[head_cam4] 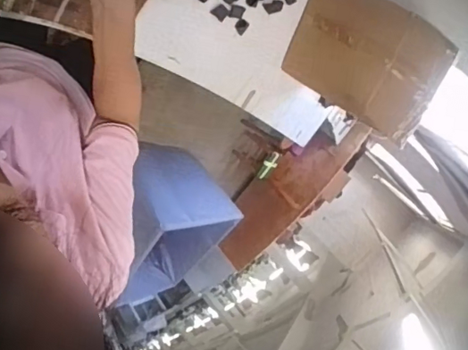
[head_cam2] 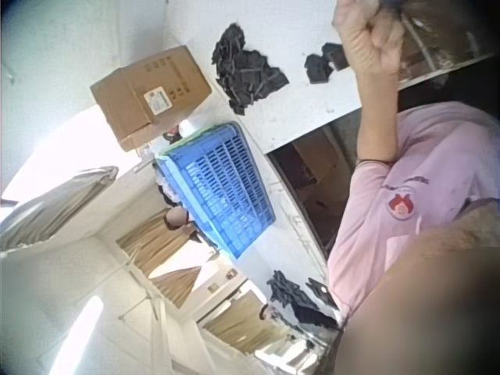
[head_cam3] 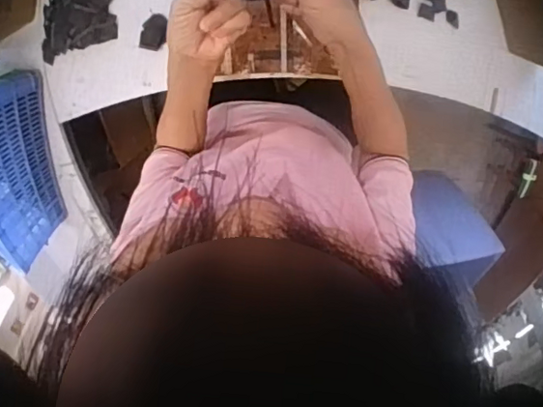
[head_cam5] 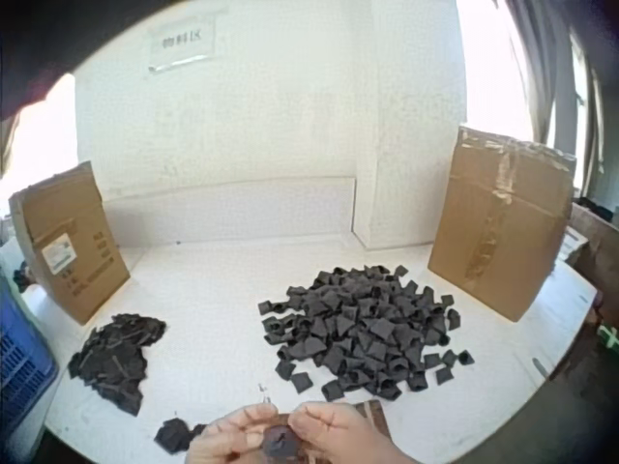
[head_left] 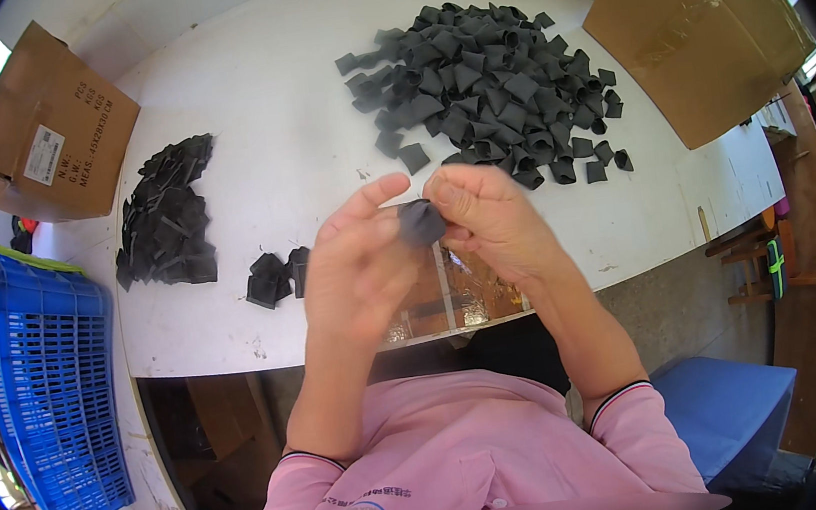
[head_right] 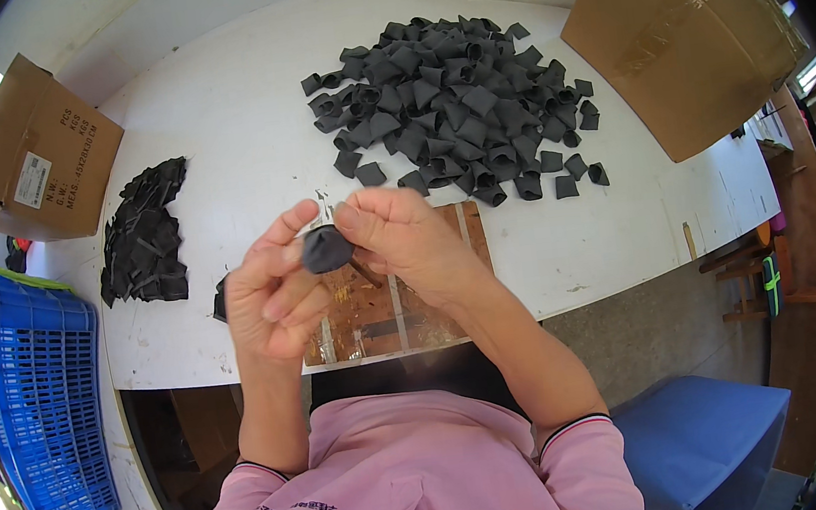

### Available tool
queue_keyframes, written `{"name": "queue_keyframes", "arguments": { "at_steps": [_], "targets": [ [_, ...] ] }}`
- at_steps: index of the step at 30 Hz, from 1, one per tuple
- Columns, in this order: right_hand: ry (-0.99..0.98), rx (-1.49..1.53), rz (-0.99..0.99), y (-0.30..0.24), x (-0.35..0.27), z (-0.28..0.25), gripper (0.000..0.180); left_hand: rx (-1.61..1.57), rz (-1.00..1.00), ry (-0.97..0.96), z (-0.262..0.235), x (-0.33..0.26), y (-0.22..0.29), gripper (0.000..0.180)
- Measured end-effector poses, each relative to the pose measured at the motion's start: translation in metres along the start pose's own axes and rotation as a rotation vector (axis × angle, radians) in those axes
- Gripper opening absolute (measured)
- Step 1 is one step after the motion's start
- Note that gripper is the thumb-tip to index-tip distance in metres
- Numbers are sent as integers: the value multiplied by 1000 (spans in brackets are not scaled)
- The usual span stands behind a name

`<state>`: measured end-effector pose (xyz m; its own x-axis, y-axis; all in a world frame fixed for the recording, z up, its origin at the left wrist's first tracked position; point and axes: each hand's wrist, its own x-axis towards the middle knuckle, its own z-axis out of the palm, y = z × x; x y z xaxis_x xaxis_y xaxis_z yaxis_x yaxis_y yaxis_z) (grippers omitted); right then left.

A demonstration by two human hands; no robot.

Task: Manually processing and inspecting small black rubber industrial components at a workbench.

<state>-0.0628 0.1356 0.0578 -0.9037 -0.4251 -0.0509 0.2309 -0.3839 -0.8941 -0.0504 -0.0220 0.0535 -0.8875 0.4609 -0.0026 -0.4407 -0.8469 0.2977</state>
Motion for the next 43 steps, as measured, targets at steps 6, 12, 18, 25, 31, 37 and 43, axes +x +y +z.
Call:
{"name": "queue_keyframes", "arguments": {
  "at_steps": [6,12,18,25,31,37,43],
  "targets": [
    [-16,-73,-40,-1,5,4,26,-54,-15,88,-8,-2,-4,29],
    [-97,-74,-28,16,7,-12,24,186,31,171,-4,-3,-13,23],
    [155,-481,-312,12,-1,-5,18,1012,589,256,9,-1,-21,34],
    [280,-934,-785,6,-23,16,31,1401,685,63,17,1,-16,17],
    [300,-887,-740,-3,-22,27,25,598,603,81,12,-1,-19,9],
    [334,-849,-732,0,-18,26,15,413,529,143,3,-8,-24,9],
    [264,-847,-635,-6,-17,23,13,303,482,19,-4,-4,-22,9]
  ]
}}
